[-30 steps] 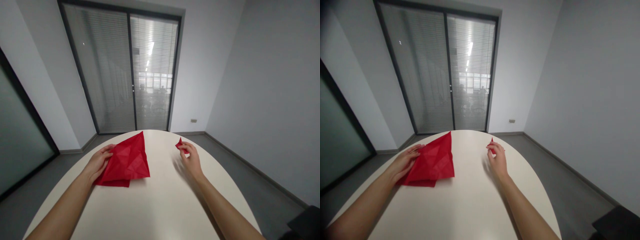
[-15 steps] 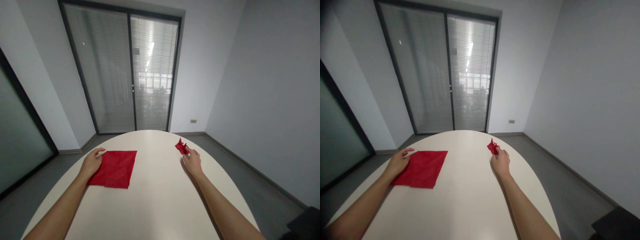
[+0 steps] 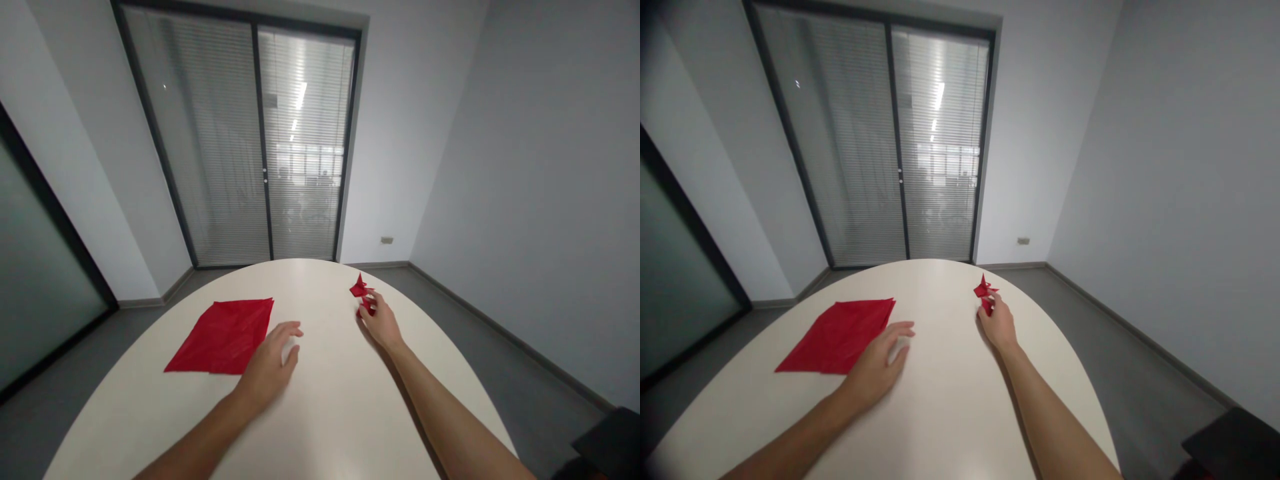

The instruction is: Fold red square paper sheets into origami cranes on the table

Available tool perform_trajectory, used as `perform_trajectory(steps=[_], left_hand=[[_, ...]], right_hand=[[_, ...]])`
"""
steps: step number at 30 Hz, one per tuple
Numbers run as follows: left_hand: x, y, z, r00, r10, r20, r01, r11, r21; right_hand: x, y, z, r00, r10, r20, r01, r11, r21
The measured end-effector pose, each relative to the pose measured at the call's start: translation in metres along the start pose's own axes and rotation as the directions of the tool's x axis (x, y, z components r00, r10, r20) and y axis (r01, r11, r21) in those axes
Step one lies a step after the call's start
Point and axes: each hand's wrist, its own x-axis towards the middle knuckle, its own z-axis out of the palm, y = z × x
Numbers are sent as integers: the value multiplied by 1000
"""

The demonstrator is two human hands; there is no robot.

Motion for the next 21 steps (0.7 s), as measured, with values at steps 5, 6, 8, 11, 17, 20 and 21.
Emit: perform_trajectory(steps=[5, 6, 8, 11, 17, 20, 21], left_hand=[[-18, -4, 23, 988, 26, 150, -27, 1000, 3], [-18, -4, 24, 991, 7, 137, -8, 1000, 5], [-18, -5, 25, 995, -43, 89, 43, 999, 1], [-14, -8, 27, 991, -130, 41, 132, 989, -62], [-4, -17, 32, 972, -202, 119, 233, 901, -365], [-1, -18, 32, 965, -184, 185, 249, 866, -433], [0, -18, 32, 965, -184, 189, 251, 862, -441]], right_hand=[[-5, -20, 8, 996, 39, 86, -50, 990, 129], [-8, -29, 11, 995, 32, 98, -49, 982, 182], [-17, -49, 18, 993, 18, 119, -51, 958, 281], [-36, -82, 27, 974, 0, 227, -104, 889, 445], [-65, -120, 36, 921, -44, 387, -191, 814, 548], [-65, -119, 37, 927, -28, 375, -192, 822, 536], [-63, -117, 38, 928, -27, 372, -193, 818, 542]])
